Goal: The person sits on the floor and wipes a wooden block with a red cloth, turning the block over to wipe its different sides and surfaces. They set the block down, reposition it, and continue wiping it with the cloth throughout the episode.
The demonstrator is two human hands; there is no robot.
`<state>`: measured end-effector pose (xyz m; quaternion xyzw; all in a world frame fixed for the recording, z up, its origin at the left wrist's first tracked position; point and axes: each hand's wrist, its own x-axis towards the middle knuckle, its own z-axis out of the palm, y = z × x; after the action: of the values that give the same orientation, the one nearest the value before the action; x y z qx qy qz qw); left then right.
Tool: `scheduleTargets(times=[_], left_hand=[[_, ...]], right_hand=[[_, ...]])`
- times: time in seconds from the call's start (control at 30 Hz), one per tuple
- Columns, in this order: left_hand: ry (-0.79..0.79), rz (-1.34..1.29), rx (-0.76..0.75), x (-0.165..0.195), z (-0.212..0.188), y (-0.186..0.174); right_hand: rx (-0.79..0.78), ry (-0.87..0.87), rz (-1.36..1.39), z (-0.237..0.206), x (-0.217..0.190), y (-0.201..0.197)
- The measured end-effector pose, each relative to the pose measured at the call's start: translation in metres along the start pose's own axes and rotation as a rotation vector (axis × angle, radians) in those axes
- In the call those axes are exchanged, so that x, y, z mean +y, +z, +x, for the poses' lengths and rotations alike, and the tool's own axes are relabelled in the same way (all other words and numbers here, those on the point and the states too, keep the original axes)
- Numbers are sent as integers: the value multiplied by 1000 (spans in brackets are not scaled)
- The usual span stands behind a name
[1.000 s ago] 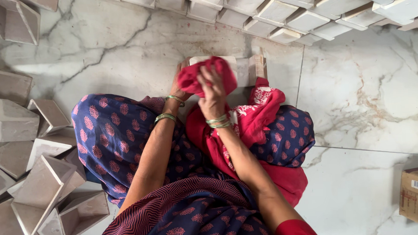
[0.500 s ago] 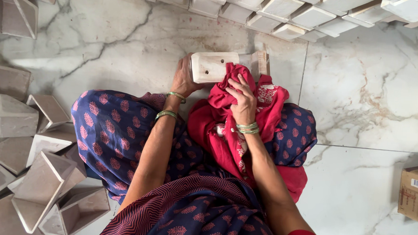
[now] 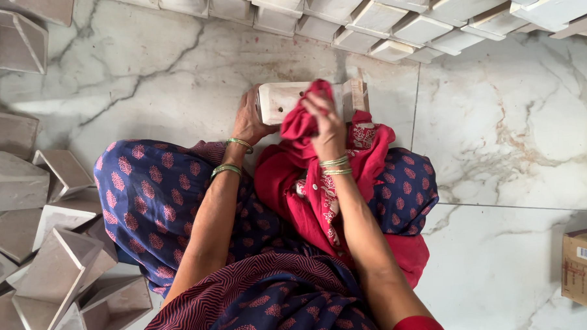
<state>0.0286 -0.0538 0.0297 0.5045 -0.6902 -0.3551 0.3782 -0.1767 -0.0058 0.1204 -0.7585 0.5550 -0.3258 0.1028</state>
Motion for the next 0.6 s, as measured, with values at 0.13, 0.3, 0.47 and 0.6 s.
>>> scheduleTargets(times=[0.13, 0.3, 0.47, 0.6], left_hand=[[-70, -22, -27, 7, -1, -3], [137, 279, 62, -22, 0, 14], [111, 210, 19, -25, 2, 13], [-135, 11, -72, -3, 1, 5]], right_hand=[[44, 214, -1, 7, 10, 8], [13, -85, 12, 16, -42, 55], [-50, -121, 58, 22, -38, 51], [76, -6, -28, 15, 8, 24]])
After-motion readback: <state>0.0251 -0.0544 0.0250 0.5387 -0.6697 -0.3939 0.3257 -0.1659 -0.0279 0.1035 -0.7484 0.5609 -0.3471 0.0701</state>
